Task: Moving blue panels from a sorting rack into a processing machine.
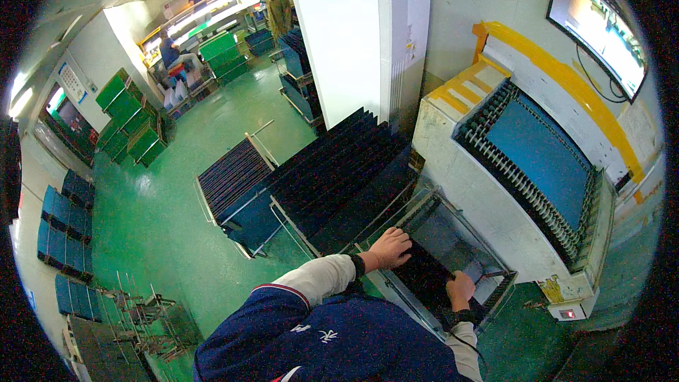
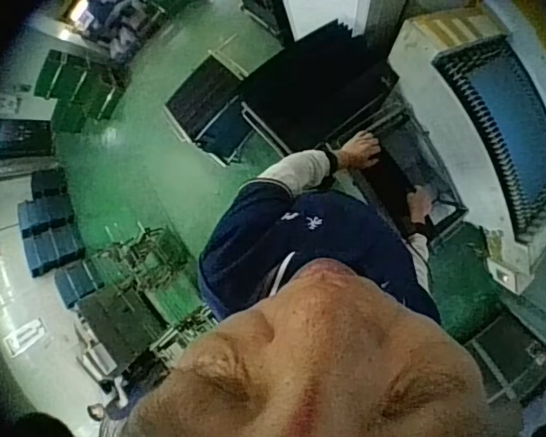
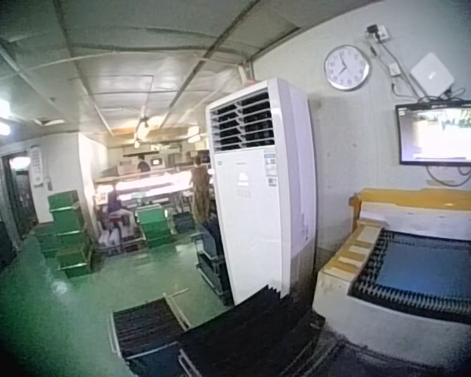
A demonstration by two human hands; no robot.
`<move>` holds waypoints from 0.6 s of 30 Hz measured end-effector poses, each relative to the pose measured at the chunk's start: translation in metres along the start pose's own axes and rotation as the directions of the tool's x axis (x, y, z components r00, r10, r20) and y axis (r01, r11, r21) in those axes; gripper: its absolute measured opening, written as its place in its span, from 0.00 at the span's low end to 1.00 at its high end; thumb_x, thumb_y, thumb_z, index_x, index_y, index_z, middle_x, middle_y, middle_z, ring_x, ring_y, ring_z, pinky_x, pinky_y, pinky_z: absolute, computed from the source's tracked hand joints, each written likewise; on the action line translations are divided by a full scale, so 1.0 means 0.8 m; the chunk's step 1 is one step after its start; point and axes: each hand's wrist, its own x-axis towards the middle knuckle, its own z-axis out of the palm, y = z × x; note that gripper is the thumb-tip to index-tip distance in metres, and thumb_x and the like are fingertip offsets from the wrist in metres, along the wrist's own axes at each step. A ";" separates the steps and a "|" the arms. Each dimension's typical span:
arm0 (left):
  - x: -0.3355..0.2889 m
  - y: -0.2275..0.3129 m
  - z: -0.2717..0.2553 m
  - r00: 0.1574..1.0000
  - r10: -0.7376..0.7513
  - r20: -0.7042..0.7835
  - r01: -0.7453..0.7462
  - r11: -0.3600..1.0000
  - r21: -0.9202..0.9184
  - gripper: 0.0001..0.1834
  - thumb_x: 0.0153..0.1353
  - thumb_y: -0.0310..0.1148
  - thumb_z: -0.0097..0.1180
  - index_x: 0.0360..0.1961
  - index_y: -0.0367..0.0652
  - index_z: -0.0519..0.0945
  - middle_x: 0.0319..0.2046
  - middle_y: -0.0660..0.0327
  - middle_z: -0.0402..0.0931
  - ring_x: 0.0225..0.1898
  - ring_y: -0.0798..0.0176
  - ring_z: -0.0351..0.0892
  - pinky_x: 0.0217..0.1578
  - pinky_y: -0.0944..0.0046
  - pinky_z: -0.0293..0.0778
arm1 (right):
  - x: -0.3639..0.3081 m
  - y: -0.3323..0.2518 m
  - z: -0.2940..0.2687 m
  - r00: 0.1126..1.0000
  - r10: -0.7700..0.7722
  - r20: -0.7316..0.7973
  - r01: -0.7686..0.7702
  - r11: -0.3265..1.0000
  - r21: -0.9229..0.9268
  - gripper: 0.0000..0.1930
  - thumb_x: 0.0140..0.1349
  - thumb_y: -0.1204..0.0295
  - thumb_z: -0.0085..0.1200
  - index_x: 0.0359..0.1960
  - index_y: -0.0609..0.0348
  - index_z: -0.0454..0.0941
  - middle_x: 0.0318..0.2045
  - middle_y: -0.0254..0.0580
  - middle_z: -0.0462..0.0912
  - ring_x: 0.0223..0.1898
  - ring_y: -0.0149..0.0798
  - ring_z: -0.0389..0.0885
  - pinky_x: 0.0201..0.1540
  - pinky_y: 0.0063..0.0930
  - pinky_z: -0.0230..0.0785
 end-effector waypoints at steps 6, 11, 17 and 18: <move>0.001 0.000 -0.001 1.000 -0.011 0.026 0.010 1.000 0.011 0.15 0.52 0.42 0.65 0.36 0.45 0.80 0.37 0.59 0.73 0.49 0.54 0.70 0.57 0.54 0.64 | 0.004 0.005 0.005 1.000 -0.001 0.012 0.001 1.000 0.026 0.15 0.53 0.66 0.59 0.44 0.45 0.87 0.44 0.50 0.87 0.48 0.55 0.84 0.52 0.47 0.75; 0.002 0.001 -0.001 0.999 -0.016 0.050 0.015 1.000 0.008 0.15 0.53 0.42 0.65 0.36 0.45 0.80 0.38 0.59 0.73 0.49 0.54 0.70 0.58 0.54 0.64 | 0.009 0.016 0.018 0.999 -0.038 -0.028 0.039 0.999 0.031 0.15 0.54 0.57 0.63 0.39 0.50 0.87 0.38 0.53 0.86 0.45 0.58 0.83 0.46 0.51 0.74; -0.003 -0.005 0.006 1.000 0.017 -0.026 -0.017 1.000 0.003 0.15 0.54 0.42 0.64 0.35 0.45 0.78 0.36 0.58 0.72 0.46 0.52 0.71 0.55 0.52 0.66 | 0.002 0.001 0.002 0.999 -0.040 0.001 0.040 0.999 0.010 0.14 0.53 0.64 0.59 0.42 0.48 0.87 0.41 0.51 0.87 0.46 0.57 0.84 0.49 0.50 0.76; -0.001 -0.004 0.005 1.000 0.013 -0.016 -0.013 1.000 -0.002 0.15 0.54 0.42 0.64 0.35 0.45 0.78 0.36 0.58 0.72 0.46 0.52 0.71 0.56 0.51 0.65 | 0.001 -0.001 -0.001 0.999 -0.036 -0.007 0.036 0.999 0.002 0.15 0.53 0.68 0.57 0.43 0.47 0.87 0.42 0.50 0.87 0.46 0.57 0.84 0.50 0.49 0.76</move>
